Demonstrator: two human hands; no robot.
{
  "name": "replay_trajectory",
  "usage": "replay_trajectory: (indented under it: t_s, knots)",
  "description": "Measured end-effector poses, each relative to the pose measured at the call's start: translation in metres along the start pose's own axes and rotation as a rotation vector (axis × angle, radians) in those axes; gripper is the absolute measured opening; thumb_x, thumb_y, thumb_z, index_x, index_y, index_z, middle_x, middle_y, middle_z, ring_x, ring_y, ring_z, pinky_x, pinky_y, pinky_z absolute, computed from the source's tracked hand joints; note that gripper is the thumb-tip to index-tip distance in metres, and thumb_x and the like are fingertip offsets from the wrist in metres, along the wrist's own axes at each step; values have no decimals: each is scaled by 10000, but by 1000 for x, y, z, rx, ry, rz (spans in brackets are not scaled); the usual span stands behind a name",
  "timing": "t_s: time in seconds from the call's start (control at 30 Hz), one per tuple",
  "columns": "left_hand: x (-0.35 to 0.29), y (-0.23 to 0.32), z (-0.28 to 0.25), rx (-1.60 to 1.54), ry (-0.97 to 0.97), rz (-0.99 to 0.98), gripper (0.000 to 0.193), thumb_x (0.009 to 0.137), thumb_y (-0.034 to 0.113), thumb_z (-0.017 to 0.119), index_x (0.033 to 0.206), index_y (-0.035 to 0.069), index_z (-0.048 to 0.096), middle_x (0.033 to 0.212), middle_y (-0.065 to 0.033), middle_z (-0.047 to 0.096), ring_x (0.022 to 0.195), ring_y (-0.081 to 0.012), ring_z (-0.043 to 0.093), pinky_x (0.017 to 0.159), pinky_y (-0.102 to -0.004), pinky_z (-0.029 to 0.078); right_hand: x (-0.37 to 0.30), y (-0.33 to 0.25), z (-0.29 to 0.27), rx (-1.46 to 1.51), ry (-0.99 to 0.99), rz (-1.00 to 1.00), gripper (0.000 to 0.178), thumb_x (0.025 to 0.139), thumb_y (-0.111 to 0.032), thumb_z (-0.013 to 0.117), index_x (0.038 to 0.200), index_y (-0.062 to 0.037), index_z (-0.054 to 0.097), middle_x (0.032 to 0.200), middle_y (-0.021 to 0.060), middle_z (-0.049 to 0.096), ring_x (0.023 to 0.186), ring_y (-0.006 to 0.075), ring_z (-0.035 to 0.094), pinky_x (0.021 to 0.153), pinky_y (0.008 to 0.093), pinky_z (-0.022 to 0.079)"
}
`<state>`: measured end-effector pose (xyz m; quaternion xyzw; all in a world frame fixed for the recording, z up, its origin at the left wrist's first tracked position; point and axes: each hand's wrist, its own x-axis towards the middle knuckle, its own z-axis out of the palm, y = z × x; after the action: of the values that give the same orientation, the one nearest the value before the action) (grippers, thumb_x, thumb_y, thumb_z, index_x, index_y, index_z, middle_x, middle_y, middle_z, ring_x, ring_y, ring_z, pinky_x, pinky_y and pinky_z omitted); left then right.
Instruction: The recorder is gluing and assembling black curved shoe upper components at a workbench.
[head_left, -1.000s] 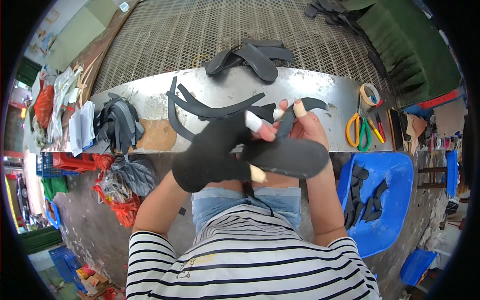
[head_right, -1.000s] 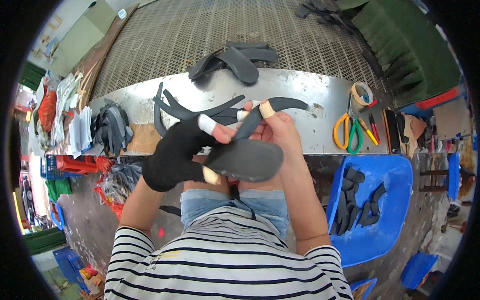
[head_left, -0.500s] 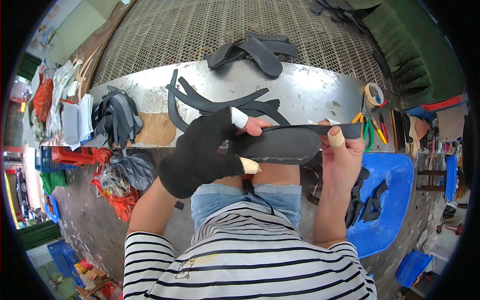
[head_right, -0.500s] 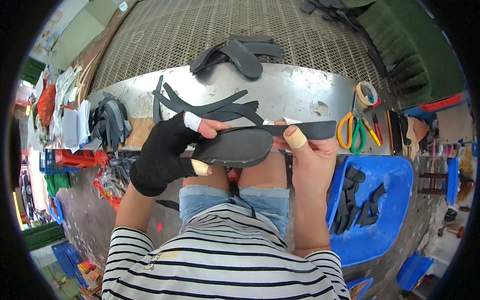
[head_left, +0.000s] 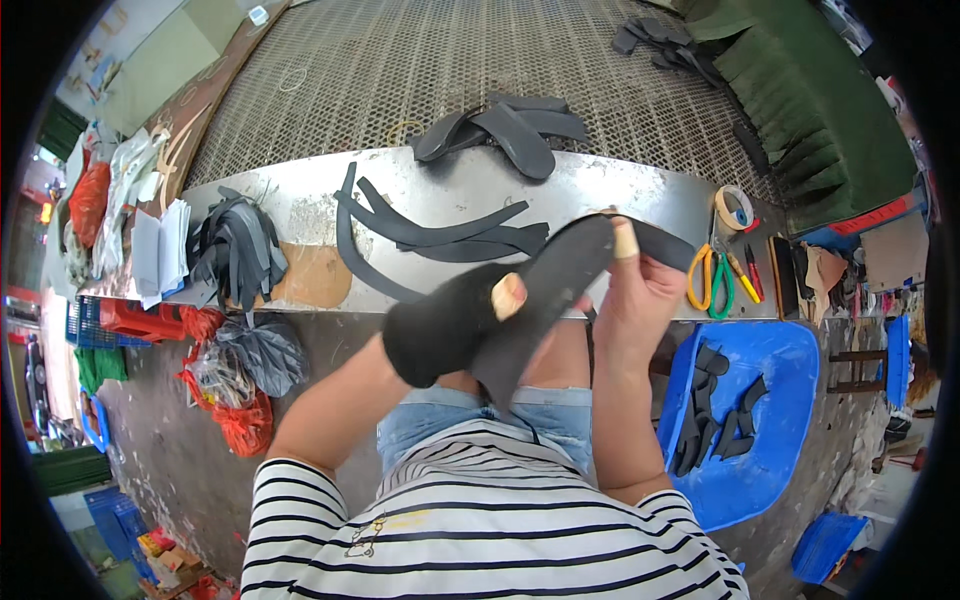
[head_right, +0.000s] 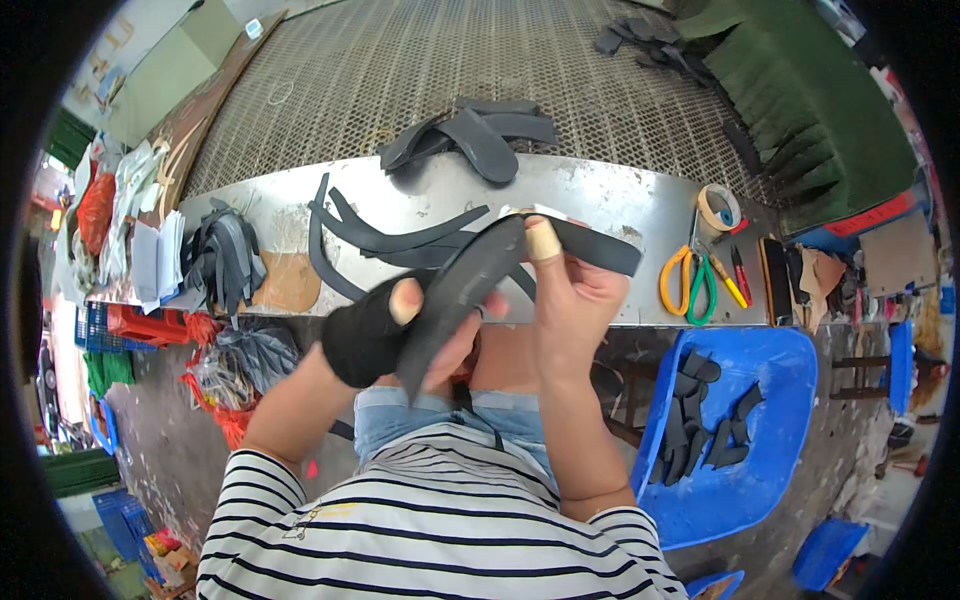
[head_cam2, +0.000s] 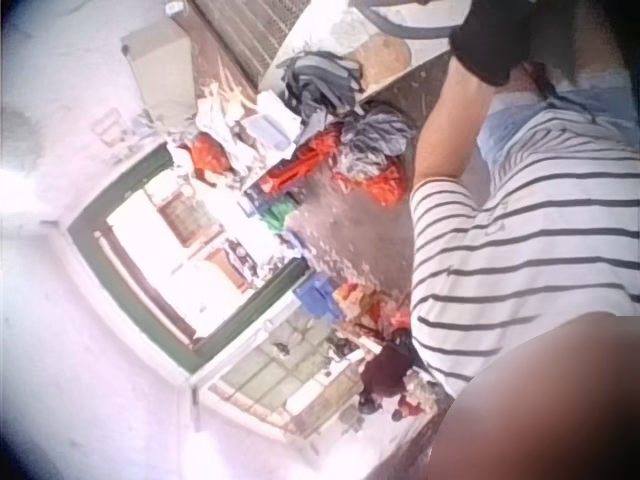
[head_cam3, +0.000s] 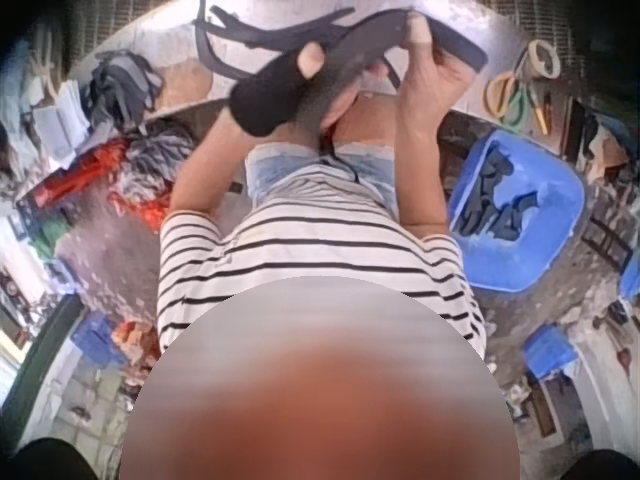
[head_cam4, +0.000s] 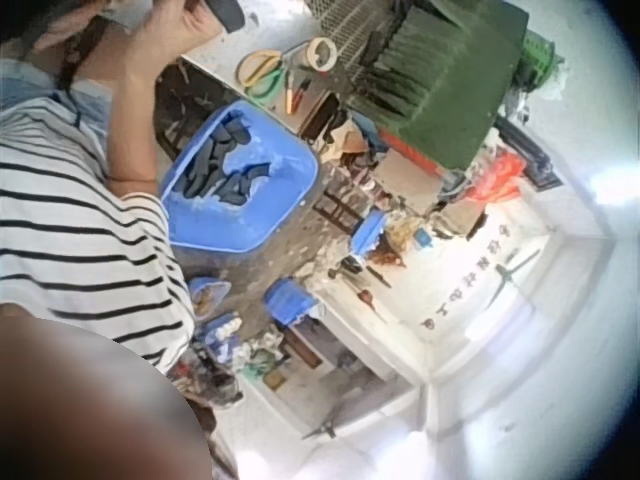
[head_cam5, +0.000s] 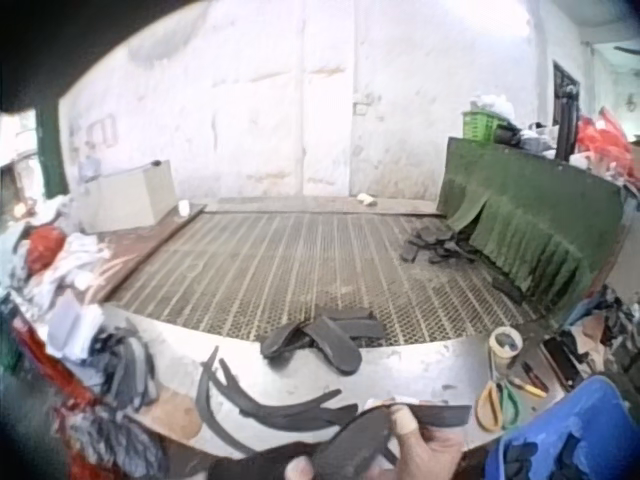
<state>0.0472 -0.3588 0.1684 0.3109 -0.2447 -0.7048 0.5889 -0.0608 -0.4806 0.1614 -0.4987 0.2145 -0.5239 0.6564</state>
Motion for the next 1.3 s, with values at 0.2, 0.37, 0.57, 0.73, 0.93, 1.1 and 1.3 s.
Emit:
replay_trajectory:
  t_s: [0.2, 0.37, 0.57, 0.73, 0.93, 1.1, 1.3]
  knots:
    - [-3, -17, -5, 107, 199, -14, 589, 762, 468, 700, 1044, -34, 573, 821, -72, 622, 674, -146, 599, 581, -239, 481, 27, 9, -28, 13, -194, 383, 159, 855, -159, 662, 906, -9, 681, 771, 30, 646, 661, 83, 570, 591, 191, 421]
    - [-10, -4, 3, 126, 452, -147, 438, 796, 334, 688, 1036, -16, 579, 859, -85, 634, 700, -134, 613, 606, -233, 501, 18, 6, -20, 51, -235, 294, 147, 864, -130, 644, 908, 8, 670, 830, 69, 668, 689, 123, 610, 624, 237, 478]
    - [-13, -3, 11, 124, 526, -100, 480, 820, 375, 647, 1104, -2, 565, 850, -43, 588, 691, -80, 544, 575, -222, 443, 6, 5, -21, -1, -211, 94, 161, 852, -97, 653, 938, 38, 663, 858, 96, 667, 750, 148, 624, 665, 278, 505]
    - [-10, 5, 18, 63, 570, -80, 436, 837, 332, 632, 1124, 10, 570, 910, -46, 593, 770, -87, 553, 639, -238, 462, -7, 2, -22, -306, -165, -148, 145, 823, -13, 661, 946, 65, 655, 832, 90, 652, 784, 130, 600, 746, 231, 457]
    - [3, -2, 17, -29, 586, 92, 377, 849, 279, 625, 1113, 13, 579, 937, -49, 593, 826, -108, 565, 688, -249, 472, -23, -2, -27, -266, -171, -140, 156, 826, 31, 634, 976, 74, 638, 886, 108, 652, 837, 133, 598, 794, 236, 450]
    - [10, 4, 16, 34, 595, 67, 349, 868, 266, 607, 1102, 8, 580, 947, -49, 598, 836, -112, 569, 693, -250, 473, -25, -3, -27, -394, -190, -177, 174, 804, 30, 654, 971, 75, 649, 872, 90, 640, 805, 113, 563, 711, 205, 421]
    - [26, -2, 17, 94, 636, 279, 340, 899, 278, 566, 1112, 13, 579, 953, -57, 618, 819, -120, 591, 700, -253, 485, -15, -11, -16, -420, -369, -183, 196, 800, 49, 617, 992, 67, 648, 917, 76, 609, 807, 102, 540, 676, 181, 396]
